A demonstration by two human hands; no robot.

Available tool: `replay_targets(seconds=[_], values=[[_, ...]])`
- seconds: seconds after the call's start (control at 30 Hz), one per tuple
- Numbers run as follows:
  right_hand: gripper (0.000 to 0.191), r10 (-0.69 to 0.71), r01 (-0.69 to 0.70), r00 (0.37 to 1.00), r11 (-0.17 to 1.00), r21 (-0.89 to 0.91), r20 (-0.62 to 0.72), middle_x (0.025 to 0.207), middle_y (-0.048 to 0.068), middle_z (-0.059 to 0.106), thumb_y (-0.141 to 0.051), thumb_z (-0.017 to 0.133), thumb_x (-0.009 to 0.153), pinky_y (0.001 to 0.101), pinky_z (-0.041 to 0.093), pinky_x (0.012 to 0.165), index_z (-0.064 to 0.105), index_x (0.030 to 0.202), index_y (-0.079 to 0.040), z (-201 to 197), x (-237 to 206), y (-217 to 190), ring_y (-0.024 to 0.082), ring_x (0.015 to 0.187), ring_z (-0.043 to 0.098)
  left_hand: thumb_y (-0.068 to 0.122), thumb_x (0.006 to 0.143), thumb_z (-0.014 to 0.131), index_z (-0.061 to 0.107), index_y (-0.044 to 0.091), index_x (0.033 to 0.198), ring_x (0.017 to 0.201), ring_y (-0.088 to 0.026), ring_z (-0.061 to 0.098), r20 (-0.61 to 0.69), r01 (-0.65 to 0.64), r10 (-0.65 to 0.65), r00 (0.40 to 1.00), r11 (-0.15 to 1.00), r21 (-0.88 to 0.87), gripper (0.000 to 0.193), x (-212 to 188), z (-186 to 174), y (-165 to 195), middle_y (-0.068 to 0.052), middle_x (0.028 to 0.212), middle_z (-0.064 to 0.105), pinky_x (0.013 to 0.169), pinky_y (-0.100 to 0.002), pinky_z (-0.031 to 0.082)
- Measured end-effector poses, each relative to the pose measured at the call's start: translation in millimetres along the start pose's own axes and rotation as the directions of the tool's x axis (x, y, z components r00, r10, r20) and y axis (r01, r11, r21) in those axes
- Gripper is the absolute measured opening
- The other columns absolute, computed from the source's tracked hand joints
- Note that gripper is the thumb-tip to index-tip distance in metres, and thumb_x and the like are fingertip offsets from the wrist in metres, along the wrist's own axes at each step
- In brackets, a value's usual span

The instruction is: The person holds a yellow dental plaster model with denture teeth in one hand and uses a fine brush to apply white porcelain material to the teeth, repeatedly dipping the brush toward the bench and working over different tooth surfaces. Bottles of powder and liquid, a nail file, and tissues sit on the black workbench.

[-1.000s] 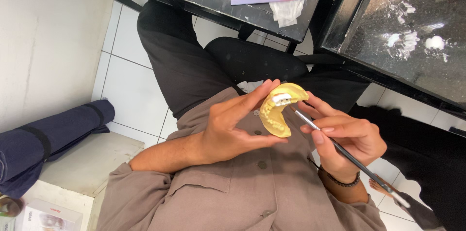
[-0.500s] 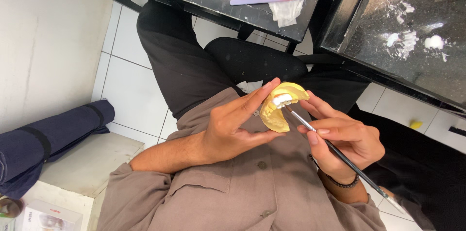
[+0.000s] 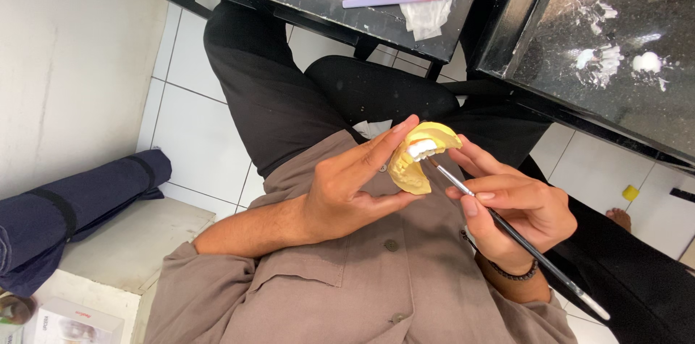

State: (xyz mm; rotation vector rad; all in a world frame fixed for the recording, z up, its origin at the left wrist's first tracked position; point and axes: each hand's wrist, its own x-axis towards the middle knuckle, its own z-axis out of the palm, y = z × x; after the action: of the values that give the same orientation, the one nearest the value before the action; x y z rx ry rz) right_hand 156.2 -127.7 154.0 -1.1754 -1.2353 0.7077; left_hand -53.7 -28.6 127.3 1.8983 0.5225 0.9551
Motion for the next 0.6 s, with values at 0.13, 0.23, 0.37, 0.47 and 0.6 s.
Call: replay_targets(seconds=[0.13, 0.23, 0.37, 0.47, 0.6], values=[[0.011, -0.009, 0.009, 1.000, 1.000, -0.017, -0.025, 0.090, 0.025, 0.072, 0.006, 0.068, 0.099, 0.0550, 0.058, 0.108, 0.059, 0.106, 0.002, 2.4, -2.4, 2.2, 0.043, 0.116, 0.071, 0.019, 0.084, 0.096, 0.036, -0.001, 0.157, 0.133, -0.027, 0.067, -0.020, 0.012, -0.013, 1.000, 0.999, -0.035, 0.096, -1.1, 1.6, 0.2, -0.021, 0.151, 0.056, 0.114, -0.033, 0.060], [0.015, -0.118, 0.118, 0.993, 0.987, -0.110, 0.003, 0.094, 0.025, 0.073, 0.004, 0.069, 0.098, 0.0542, 0.059, 0.107, 0.057, 0.108, 0.001, 3.0, -2.1, 6.3, 0.042, 0.110, 0.074, 0.023, 0.081, 0.097, 0.031, -0.001, 0.159, 0.131, -0.027, 0.067, -0.024, 0.022, -0.026, 0.999, 0.989, -0.147, 0.105, -2.3, 1.8, 0.8, -0.023, 0.150, 0.057, 0.114, -0.035, 0.059], [0.020, -0.196, 0.211, 0.976, 0.960, -0.183, 0.094, 0.089, 0.022, 0.073, 0.005, 0.073, 0.092, 0.0559, 0.059, 0.102, 0.059, 0.106, -0.001, 0.5, 0.1, 9.6, 0.044, 0.108, 0.074, 0.022, 0.079, 0.099, 0.029, 0.001, 0.163, 0.132, -0.027, 0.067, 0.004, 0.099, -0.103, 0.995, 0.943, -0.317, 0.112, -5.1, 0.3, 2.7, -0.023, 0.147, 0.060, 0.111, -0.037, 0.058], [0.023, -0.275, 0.295, 0.953, 0.939, -0.178, 0.130, 0.084, 0.018, 0.074, 0.005, 0.075, 0.088, 0.0611, 0.059, 0.102, 0.060, 0.105, -0.002, 0.9, 3.2, 14.0, 0.037, 0.094, 0.079, 0.020, 0.079, 0.099, 0.027, 0.001, 0.166, 0.133, -0.027, 0.067, 0.027, 0.127, -0.126, 0.992, 0.916, -0.382, 0.114, -6.7, -0.3, 3.4, -0.023, 0.146, 0.061, 0.110, -0.038, 0.057], [0.027, -0.323, 0.357, 0.930, 0.906, -0.226, 0.176, 0.085, 0.015, 0.074, 0.002, 0.078, 0.087, 0.0606, 0.062, 0.101, 0.060, 0.107, -0.003, 1.8, 4.8, 16.2, 0.039, 0.096, 0.078, 0.022, 0.078, 0.099, 0.027, 0.002, 0.165, 0.131, -0.026, 0.068, 0.038, 0.130, -0.125, 0.991, 0.904, -0.407, 0.115, -7.2, -0.6, 2.4, -0.023, 0.144, 0.062, 0.110, -0.038, 0.057]])
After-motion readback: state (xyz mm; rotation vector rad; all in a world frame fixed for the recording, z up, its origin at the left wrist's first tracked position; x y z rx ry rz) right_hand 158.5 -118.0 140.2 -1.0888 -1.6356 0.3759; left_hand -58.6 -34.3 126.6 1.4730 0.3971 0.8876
